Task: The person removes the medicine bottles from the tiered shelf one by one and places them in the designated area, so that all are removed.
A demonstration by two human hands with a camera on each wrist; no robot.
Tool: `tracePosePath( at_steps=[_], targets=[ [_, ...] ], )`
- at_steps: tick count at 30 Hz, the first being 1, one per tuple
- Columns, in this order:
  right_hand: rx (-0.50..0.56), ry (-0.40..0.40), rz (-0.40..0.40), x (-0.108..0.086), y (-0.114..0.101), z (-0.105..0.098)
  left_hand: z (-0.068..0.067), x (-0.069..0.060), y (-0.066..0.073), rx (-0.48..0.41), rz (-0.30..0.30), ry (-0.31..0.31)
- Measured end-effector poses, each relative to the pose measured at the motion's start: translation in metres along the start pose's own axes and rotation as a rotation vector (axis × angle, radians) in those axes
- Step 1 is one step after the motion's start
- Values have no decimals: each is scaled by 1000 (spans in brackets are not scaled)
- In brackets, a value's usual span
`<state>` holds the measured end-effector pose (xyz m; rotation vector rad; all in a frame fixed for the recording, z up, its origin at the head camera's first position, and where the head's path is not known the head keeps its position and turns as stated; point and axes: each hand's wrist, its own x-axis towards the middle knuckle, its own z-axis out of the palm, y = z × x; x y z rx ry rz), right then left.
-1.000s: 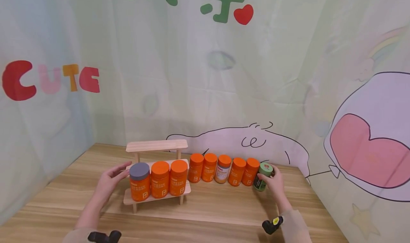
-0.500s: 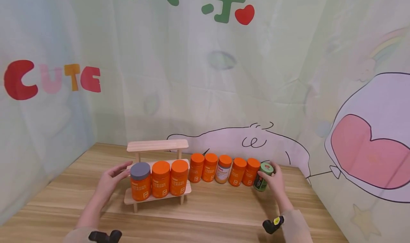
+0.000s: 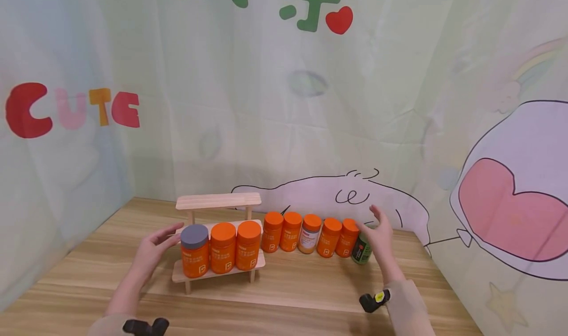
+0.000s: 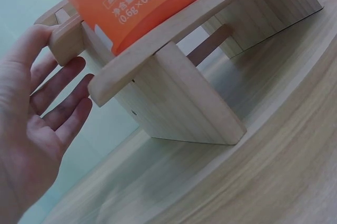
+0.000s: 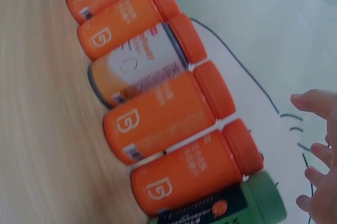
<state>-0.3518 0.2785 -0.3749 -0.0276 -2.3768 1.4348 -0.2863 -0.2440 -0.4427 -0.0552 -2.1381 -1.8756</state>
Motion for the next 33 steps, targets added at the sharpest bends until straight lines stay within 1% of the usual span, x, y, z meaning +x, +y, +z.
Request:
tracePosePath(
  at_steps=[3,8,15,20,23,28,33],
  targets=[
    [3,-26,-32,-1,-12,5,0,0,0,1,0,2],
    [4,-80,-46,-4,-31,15,0,1,-1,14,-3,2],
    [59,-137,-119,-9,-52,34,-1,1,-3,35,-32,-2],
    [78,-177,-155,-11,-66,50,-1,2,-3,49,-36,-5],
    [100,-214,-182,-14,-74,59,-1,1,-3,46,-31,-5],
    [139,-272,-224,-19,-83,76,-1,1,-2,33,-3,6],
    [163,-305,-248,-26,-91,91,-1,1,-2,35,4,7]
  ],
)
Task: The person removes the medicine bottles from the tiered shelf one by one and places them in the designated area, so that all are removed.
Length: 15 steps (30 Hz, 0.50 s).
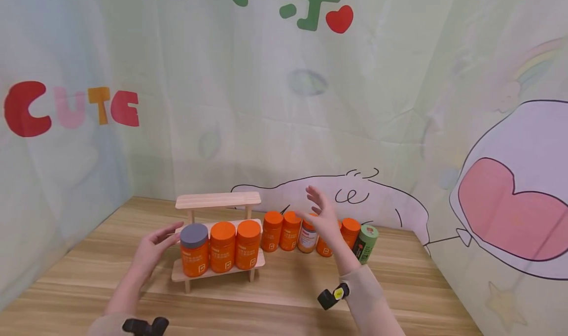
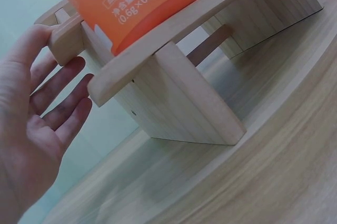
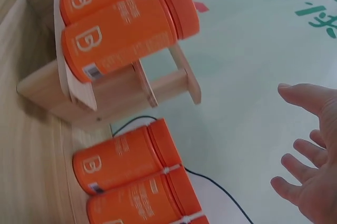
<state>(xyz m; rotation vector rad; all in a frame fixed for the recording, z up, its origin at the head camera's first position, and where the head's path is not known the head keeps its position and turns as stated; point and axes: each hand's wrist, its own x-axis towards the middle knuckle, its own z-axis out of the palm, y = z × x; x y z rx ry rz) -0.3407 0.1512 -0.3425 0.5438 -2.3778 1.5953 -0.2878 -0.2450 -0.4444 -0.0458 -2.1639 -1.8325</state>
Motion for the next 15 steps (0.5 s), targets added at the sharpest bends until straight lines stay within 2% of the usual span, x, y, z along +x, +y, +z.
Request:
tracePosePath(
  at_steps=[7,15],
  targets=[
    [9,-78,-95,-5,-6,24,-1,-1,1,6,-3,-1],
    [81,-170,-52,-11,-7,45,0,-1,2,8,-11,-6]
  ],
)
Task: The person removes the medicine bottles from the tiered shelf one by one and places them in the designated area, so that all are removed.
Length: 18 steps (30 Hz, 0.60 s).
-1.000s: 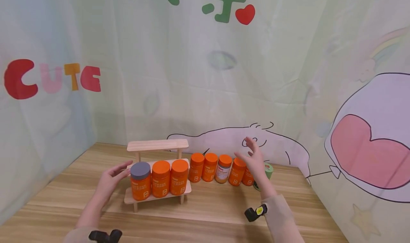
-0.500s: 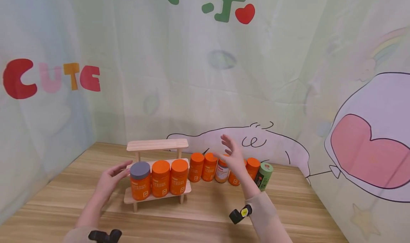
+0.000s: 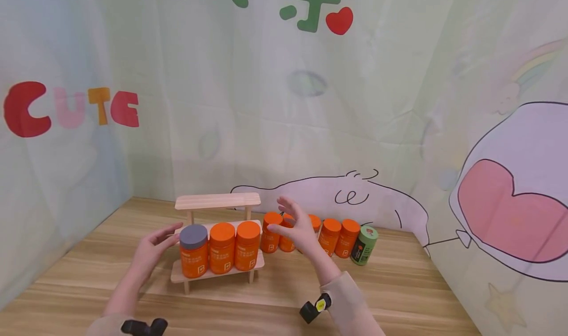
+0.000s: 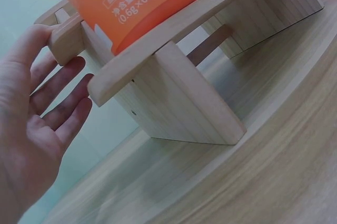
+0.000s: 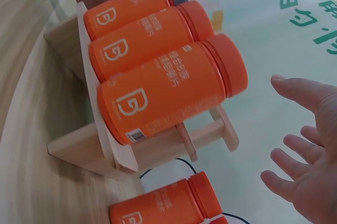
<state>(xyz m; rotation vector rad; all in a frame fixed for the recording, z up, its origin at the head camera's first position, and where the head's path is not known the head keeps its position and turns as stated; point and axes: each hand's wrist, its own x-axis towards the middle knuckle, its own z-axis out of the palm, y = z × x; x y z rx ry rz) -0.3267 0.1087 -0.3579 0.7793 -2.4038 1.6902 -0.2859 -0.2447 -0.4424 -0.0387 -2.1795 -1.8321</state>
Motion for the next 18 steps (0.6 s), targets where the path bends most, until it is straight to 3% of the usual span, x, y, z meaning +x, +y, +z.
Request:
tracePosePath(
  at_steps=[11,18],
  targets=[
    [17,-114,29,-5,2,19,0,-1,1,-2,-25,-4],
    [81,-186,31,-7,5,29,0,0,1,-14,-29,-3]
  ],
)
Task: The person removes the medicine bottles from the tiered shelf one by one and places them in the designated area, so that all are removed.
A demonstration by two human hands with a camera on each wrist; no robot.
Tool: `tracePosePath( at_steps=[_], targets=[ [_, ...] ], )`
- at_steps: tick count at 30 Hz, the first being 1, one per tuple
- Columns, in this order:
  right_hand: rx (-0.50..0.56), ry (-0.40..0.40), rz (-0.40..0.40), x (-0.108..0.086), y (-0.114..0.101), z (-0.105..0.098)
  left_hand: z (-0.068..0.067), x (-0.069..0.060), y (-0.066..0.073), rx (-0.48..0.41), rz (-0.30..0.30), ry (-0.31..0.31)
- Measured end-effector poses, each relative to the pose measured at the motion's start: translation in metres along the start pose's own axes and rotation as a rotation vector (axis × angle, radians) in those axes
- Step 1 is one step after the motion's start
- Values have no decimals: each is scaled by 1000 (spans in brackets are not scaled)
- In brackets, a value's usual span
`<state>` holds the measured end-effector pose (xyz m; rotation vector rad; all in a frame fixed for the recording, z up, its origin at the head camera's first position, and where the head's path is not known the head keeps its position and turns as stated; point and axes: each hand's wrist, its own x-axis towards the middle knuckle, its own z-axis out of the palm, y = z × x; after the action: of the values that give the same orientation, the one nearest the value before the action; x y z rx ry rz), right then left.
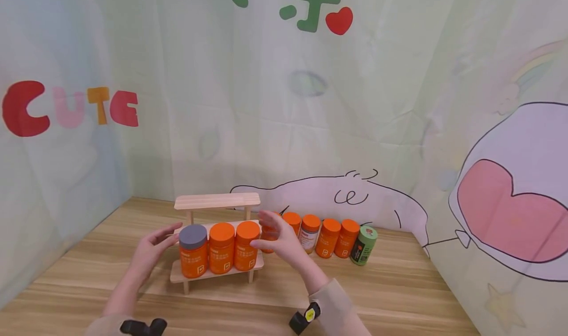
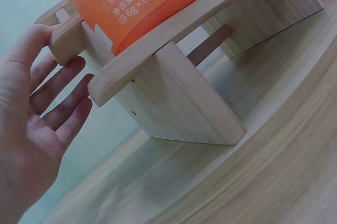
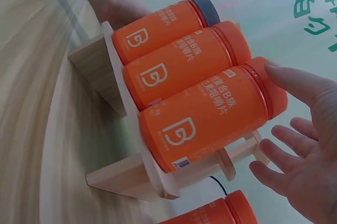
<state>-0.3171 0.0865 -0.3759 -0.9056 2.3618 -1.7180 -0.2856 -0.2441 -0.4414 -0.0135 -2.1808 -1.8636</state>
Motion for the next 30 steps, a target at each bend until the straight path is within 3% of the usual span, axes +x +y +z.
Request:
tracePosePath(
  at_steps=[16,30],
  targets=[
    [42,-12,27,-2,12,22,-1,1,-2,15,4,6],
    [4,72,4,-2,17,29,0,1,0,47,-28,17]
  ],
)
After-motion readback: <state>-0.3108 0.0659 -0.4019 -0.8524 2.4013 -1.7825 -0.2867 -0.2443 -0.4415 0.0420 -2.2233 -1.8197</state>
